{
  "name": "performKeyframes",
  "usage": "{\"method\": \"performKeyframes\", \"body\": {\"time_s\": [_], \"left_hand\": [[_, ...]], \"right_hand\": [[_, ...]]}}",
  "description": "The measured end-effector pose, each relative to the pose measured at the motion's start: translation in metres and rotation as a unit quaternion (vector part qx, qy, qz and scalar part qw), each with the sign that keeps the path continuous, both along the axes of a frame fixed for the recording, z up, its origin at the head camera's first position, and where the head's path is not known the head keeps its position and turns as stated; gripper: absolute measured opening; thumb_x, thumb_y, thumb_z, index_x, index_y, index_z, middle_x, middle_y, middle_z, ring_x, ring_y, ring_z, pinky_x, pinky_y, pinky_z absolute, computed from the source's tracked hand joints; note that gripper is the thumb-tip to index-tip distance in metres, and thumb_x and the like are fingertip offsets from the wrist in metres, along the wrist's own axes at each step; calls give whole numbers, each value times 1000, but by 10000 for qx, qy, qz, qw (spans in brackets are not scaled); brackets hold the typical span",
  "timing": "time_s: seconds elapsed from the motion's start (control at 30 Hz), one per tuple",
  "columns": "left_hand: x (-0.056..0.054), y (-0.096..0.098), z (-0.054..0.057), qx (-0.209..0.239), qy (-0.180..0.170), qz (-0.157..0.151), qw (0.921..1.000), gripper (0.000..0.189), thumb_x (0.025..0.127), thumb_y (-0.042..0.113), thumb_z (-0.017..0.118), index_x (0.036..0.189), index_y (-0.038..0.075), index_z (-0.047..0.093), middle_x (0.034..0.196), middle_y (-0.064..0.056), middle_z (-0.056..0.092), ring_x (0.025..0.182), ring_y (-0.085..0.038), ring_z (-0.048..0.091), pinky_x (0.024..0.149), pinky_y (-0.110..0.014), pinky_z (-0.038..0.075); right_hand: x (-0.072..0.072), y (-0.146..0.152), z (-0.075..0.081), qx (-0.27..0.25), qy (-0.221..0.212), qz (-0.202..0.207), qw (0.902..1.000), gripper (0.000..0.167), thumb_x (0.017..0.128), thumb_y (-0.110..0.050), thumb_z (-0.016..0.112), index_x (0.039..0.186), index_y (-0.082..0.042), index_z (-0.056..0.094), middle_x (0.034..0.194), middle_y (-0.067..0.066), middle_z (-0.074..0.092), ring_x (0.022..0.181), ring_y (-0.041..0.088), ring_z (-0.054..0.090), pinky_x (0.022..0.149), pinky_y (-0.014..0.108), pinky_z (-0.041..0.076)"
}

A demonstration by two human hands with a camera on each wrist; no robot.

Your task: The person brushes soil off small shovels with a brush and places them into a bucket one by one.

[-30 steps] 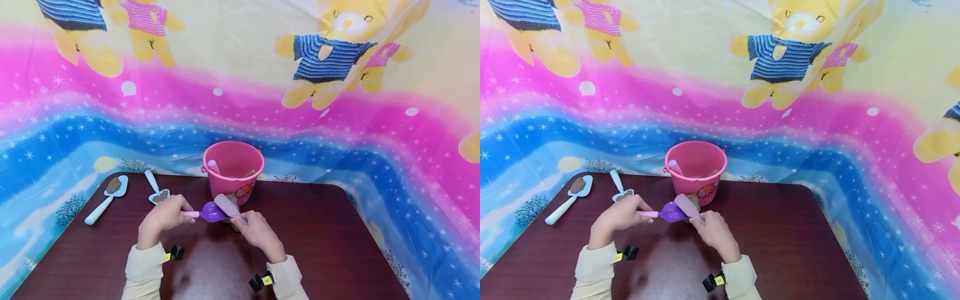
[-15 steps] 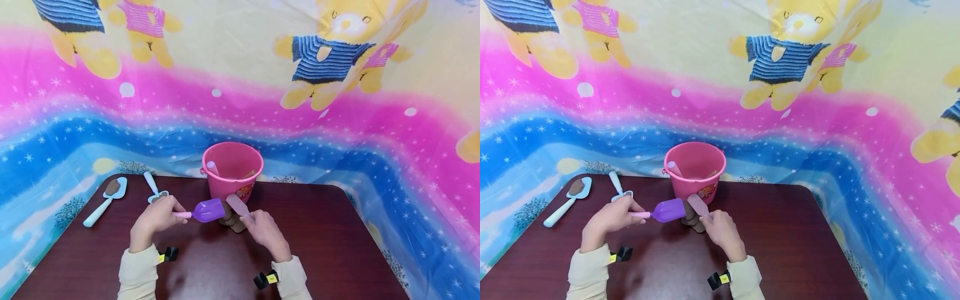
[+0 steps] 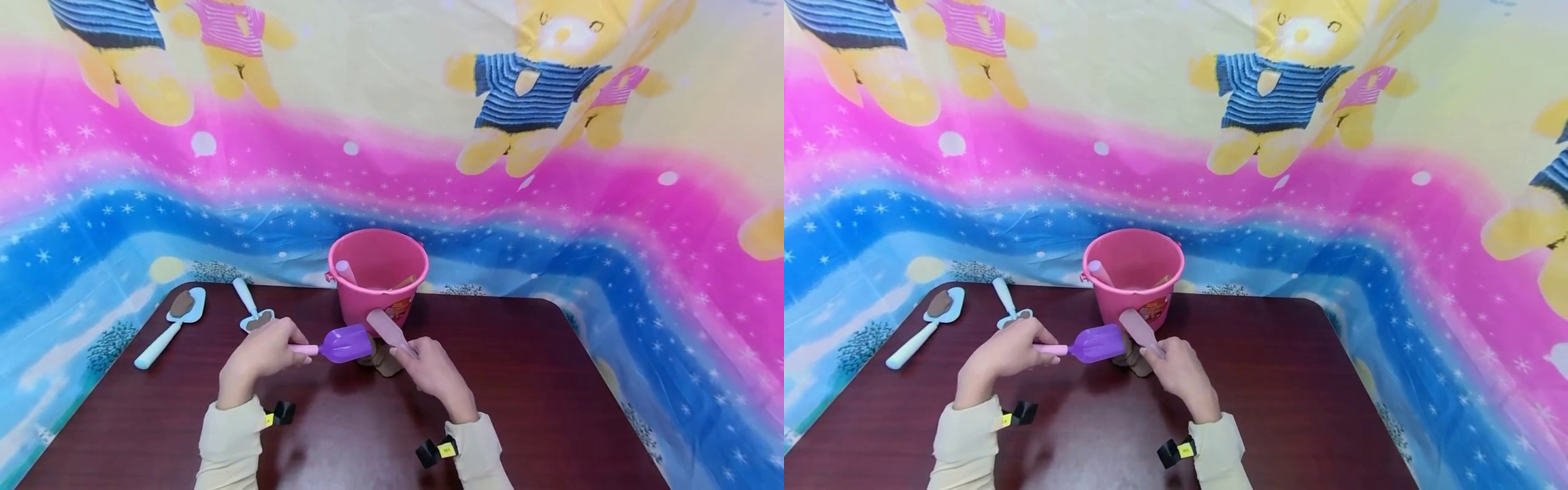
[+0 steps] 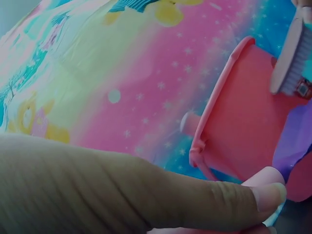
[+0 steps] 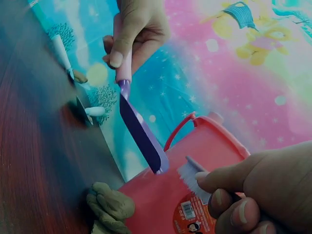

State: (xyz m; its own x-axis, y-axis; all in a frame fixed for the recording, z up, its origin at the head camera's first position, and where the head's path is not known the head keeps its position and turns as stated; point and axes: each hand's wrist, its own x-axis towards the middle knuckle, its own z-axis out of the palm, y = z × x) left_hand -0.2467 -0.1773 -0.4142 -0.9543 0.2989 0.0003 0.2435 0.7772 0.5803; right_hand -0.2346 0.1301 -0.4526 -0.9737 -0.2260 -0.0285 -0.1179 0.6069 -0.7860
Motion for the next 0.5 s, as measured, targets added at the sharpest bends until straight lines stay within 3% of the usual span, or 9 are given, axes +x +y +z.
{"method": "performKeyframes", "body": {"time_s": [0.33, 0.5], "left_hand": [[-3, 23, -2, -26, 350, -73, 9994, 17, 81, 20, 87, 93, 11, 81, 79, 4, 72, 70, -11, 61, 68, -32, 55], [-5, 31, -3, 139, 546, -178, 9983, 15, 83, 23, 85, 92, 12, 81, 74, 6, 70, 63, -10, 58, 63, -28, 52]], "right_hand": [[4, -8, 3, -332, 39, 199, 9992, 39, 101, -39, 61, 98, -1, 69, 52, -3, 43, 39, 12, 43, 38, 25, 34], [5, -13, 4, -385, 95, 214, 9990, 41, 101, -38, 62, 92, 2, 67, 52, -3, 45, 38, 11, 45, 38, 24, 34]]}}
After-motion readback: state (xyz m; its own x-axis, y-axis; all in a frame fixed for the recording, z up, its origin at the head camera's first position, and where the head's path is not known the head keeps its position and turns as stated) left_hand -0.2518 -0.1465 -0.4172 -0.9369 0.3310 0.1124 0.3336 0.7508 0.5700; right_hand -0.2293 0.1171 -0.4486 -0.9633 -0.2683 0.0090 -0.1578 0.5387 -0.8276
